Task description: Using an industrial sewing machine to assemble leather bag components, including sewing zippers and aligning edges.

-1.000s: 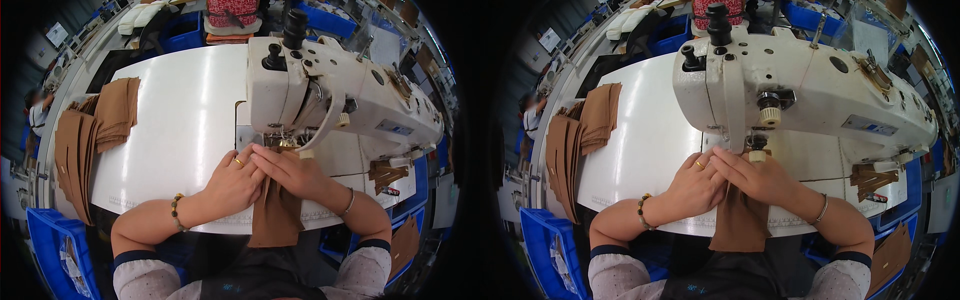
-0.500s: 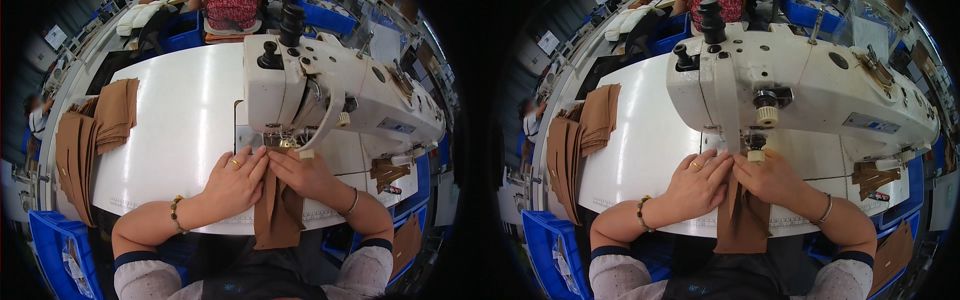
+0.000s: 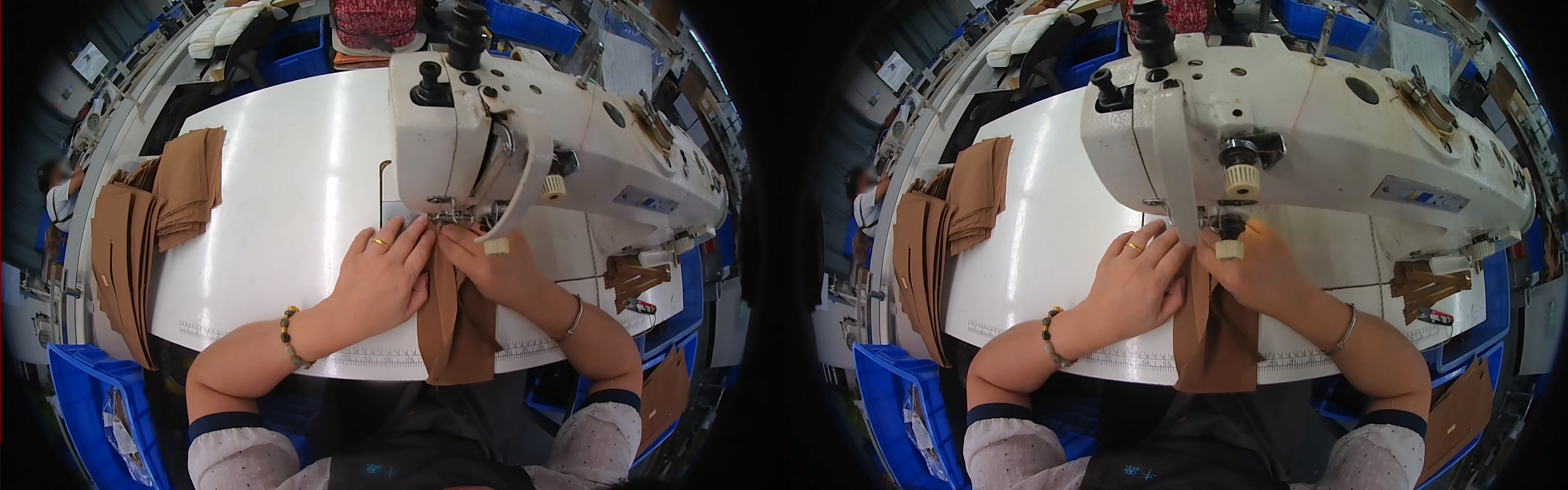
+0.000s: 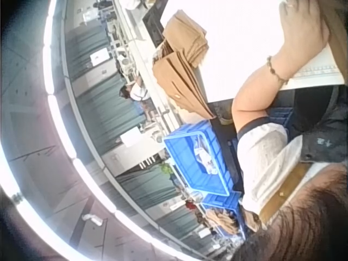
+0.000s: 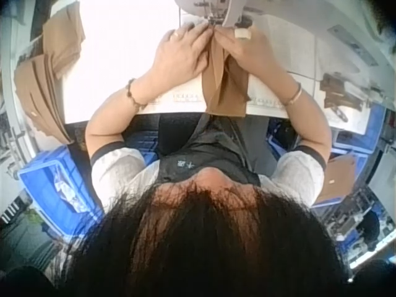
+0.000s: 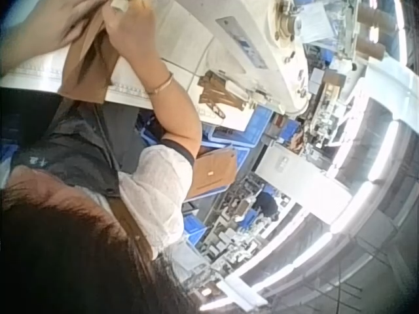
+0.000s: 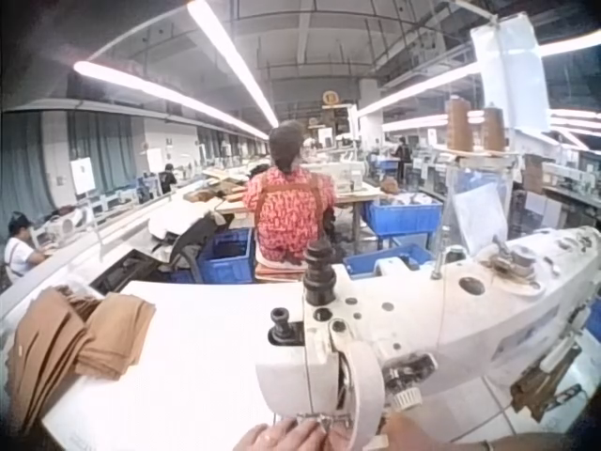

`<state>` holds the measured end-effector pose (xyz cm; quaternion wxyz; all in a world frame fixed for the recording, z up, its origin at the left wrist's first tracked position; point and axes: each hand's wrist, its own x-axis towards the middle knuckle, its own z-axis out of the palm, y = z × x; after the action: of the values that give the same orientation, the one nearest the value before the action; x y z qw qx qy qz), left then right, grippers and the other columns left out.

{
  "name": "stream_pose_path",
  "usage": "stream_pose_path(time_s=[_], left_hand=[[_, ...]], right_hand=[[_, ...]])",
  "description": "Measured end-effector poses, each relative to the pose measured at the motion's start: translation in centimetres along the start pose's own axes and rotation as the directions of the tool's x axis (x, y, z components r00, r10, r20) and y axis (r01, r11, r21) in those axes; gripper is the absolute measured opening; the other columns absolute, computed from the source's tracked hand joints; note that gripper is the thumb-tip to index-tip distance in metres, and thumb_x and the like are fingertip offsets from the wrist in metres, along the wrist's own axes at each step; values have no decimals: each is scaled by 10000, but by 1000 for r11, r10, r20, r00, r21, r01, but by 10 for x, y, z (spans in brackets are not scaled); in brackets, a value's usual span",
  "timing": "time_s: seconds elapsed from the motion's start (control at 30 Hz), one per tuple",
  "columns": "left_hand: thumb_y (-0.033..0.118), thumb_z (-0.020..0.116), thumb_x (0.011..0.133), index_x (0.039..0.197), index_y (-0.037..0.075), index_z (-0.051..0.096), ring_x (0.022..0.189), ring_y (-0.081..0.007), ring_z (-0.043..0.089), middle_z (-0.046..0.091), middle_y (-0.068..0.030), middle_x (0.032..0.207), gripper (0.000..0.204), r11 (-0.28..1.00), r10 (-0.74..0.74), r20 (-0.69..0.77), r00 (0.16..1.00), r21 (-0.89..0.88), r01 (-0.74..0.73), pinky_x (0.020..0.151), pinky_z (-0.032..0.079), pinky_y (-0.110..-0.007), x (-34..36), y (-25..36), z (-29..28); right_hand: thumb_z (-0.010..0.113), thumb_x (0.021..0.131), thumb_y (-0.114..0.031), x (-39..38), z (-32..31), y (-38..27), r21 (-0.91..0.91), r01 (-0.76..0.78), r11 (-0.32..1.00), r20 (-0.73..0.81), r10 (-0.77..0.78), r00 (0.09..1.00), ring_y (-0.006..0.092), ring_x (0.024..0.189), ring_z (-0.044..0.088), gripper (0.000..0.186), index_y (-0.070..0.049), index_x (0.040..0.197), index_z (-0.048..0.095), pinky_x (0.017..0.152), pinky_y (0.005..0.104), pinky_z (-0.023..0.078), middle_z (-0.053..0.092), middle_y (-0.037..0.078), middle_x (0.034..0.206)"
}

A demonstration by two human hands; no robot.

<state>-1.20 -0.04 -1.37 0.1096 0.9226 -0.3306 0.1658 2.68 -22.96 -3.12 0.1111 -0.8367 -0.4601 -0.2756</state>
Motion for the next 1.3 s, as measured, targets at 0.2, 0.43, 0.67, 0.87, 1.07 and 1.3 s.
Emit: stream_pose_path(time_s=[0.2, 0.43, 0.67, 0.87, 1.07, 1.3], left_hand=[[210, 686, 827, 1279, 11, 623, 1251, -357, 593, 633, -157, 1321, 498, 1000, -9, -15, 1000, 23, 9, 1017, 474, -490, 1, 2, 1], [143, 678, 848, 1247, -18, 684, 1218, -288, 640, 654, -172, 1365, 430, 982, 185, 147, 972, 9, -189, 971, 530, -424, -56, 49, -32], [91, 620, 853, 1203, -73, 701, 1187, -315, 658, 695, -213, 1272, 395, 974, 222, -10, 975, -35, -222, 944, 564, -363, -109, 85, -29], [109, 677, 847, 1103, 28, 772, 1112, -247, 705, 752, -129, 1180, 284, 975, 220, -124, 968, -17, -223, 932, 575, -319, -110, 86, -28], [141, 704, 858, 1223, 58, 728, 1128, -245, 669, 715, -67, 1253, 374, 982, 55, -5, 998, -183, -55, 879, 577, -323, -88, 72, -37], [368, 732, 878, 1260, 44, 685, 1182, -263, 602, 653, -47, 1345, 503, 995, 71, 5, 997, 70, -71, 970, 522, -388, -7, 9, -2]], right_hand=[[653, 791, -114, -3, -2, 1, 0, -1, 1000, 41, 1, 999, 207, 788, 686, 270, -57, 1050, 709, 799, 369, 522, 734, 89, 1229], [639, 827, -150, 2, -14, -4, -3, 68, 998, 73, -67, 995, 244, 918, 710, 325, -71, 1135, 712, 889, 382, 530, 709, 112, 1249], [647, 866, -196, -26, -53, -55, 250, 322, 913, 174, -370, 913, 313, 1201, 644, 370, 26, 1160, 686, 1016, 446, 521, 672, 175, 1279], [696, 904, -247, -59, -74, -111, 237, 151, 960, 191, -199, 961, 314, 1209, 642, 373, 40, 1141, 700, 1052, 450, 507, 665, 192, 1297], [719, 943, -275, -63, -76, -125, 159, 80, 984, 203, -112, 973, 288, 1186, 684, 344, 13, 1129, 705, 1033, 435, 523, 709, 165, 1264], [703, 931, -311, -57, -77, -124, 144, 118, 983, 190, -144, 971, 319, 1157, 681, 389, 42, 1095, 704, 1075, 436, 493, 700, 201, 1244]])
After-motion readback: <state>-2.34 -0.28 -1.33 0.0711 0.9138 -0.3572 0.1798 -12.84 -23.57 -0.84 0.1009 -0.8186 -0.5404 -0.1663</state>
